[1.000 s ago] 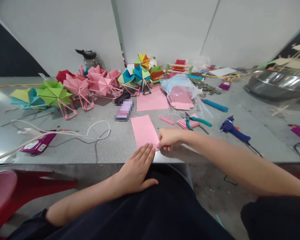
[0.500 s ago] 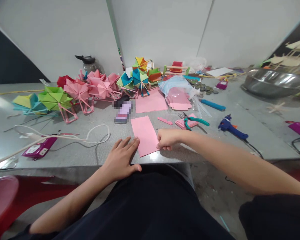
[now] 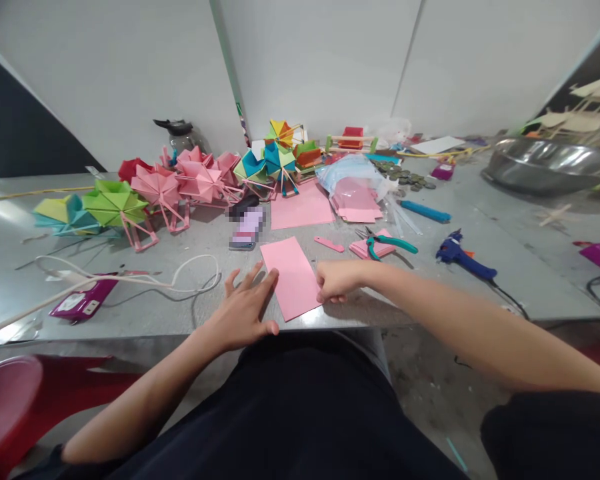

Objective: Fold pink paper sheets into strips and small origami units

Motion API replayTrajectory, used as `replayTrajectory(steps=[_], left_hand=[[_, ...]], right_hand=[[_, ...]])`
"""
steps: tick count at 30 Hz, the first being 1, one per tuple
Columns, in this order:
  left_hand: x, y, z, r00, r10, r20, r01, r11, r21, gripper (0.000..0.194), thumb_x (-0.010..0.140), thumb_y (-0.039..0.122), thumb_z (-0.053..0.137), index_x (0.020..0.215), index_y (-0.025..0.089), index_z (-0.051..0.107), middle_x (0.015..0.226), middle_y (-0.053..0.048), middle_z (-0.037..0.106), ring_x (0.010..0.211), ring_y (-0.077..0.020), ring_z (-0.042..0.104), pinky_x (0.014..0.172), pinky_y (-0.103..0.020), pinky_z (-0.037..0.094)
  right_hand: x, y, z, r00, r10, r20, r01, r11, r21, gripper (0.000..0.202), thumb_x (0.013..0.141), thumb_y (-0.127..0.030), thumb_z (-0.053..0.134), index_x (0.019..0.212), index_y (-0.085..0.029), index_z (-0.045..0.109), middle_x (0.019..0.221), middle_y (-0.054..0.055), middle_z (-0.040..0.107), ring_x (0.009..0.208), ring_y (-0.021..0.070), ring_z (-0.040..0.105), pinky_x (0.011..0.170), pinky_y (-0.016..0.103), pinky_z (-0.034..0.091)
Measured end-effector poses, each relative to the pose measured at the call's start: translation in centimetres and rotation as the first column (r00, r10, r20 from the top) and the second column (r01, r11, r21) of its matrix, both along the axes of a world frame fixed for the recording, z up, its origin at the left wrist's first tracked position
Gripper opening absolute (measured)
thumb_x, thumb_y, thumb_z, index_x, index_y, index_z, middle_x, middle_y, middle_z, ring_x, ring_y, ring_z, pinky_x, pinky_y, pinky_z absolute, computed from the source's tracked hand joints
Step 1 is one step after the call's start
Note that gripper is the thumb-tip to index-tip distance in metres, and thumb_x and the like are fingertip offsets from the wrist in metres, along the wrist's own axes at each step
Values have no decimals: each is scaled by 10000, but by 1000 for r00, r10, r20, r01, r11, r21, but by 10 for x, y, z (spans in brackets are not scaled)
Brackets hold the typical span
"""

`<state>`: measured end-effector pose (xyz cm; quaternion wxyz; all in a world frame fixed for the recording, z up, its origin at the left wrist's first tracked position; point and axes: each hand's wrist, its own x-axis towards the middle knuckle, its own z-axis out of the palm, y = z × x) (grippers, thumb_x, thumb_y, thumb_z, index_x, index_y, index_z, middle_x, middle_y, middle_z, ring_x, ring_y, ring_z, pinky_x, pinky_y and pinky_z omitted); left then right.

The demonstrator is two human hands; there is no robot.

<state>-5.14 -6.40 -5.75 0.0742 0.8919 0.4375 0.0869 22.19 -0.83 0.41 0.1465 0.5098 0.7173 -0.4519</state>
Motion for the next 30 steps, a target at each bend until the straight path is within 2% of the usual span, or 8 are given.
replayTrajectory(steps=[7, 15, 18, 20, 23, 25, 28, 30], left_hand=[[-6, 32, 23, 992, 95, -80, -94, 996, 8, 967, 948, 744, 613, 1680, 148, 401, 1667, -262, 504, 1616, -512, 299, 1289, -743, 75], [-3, 64, 23, 980, 185, -76, -176, 977, 118, 800, 936, 698, 674, 1511, 147, 595, 1459, -279, 656, 1488, -494, 456, 1248, -707, 195], [1, 64, 22, 978, 210, -5, -207, 970, 129, 641, 950, 618, 702, 1394, 156, 674, 1345, -254, 719, 1454, -488, 496, 1227, -680, 249], [1, 64, 22, 962, 241, 126, -250, 967, 55, 627, 916, 534, 754, 1402, 147, 666, 1294, -233, 747, 1373, -475, 573, 1200, -659, 314], [0, 70, 23, 844, 315, 434, -238, 945, -224, 742, 826, 403, 818, 1488, 150, 598, 1214, -186, 783, 1081, -368, 722, 1008, -527, 522], [-1, 78, 26, 737, 346, 580, -144, 920, -365, 613, 798, 368, 823, 1358, 162, 681, 1068, -134, 801, 871, -281, 725, 813, -410, 563], [2, 94, 37, 673, 345, 654, -67, 909, -411, 289, 816, 416, 797, 955, 166, 757, 784, -45, 731, 687, -198, 637, 638, -311, 483], [6, 104, 46, 652, 317, 689, -44, 923, -383, 307, 820, 464, 796, 851, 164, 736, 702, -7, 668, 652, -171, 590, 602, -279, 432]], right_hand=[[0, 3, 0, 999, 48, 13, -48, 999, 19, 175, 778, -286, 689, 645, -186, 633, 580, -1, 629, 515, 144, 568, 591, 287, 433], [2, 4, 4, 996, 89, 5, -89, 996, 24, 147, 756, -266, 684, 638, -193, 638, 540, -13, 596, 517, 155, 557, 577, 294, 409], [9, 0, 7, 991, 125, 38, -125, 992, 4, 174, 770, -239, 681, 614, -197, 617, 535, -11, 599, 509, 152, 553, 582, 297, 395], [15, -7, 10, 983, 169, 74, -175, 981, 87, 178, 800, -217, 672, 627, -196, 634, 572, 6, 630, 522, 156, 559, 581, 303, 372], [26, -21, 13, 968, 146, 203, -226, 860, 457, 184, 844, -163, 652, 664, -198, 662, 667, 47, 677, 583, 173, 564, 586, 322, 307], [33, -29, 18, 959, 69, 274, -234, 738, 633, 221, 906, -189, 629, 688, -203, 661, 704, 68, 682, 627, 194, 574, 598, 335, 283], [45, -30, 27, 973, 45, 227, -199, 661, 723, 301, 1016, -298, 557, 748, -211, 663, 773, 79, 692, 715, 219, 617, 636, 338, 319], [52, -24, 34, 993, 46, 112, -115, 630, 768, 300, 1035, -346, 547, 802, -212, 682, 869, 86, 710, 791, 224, 641, 688, 337, 370]])
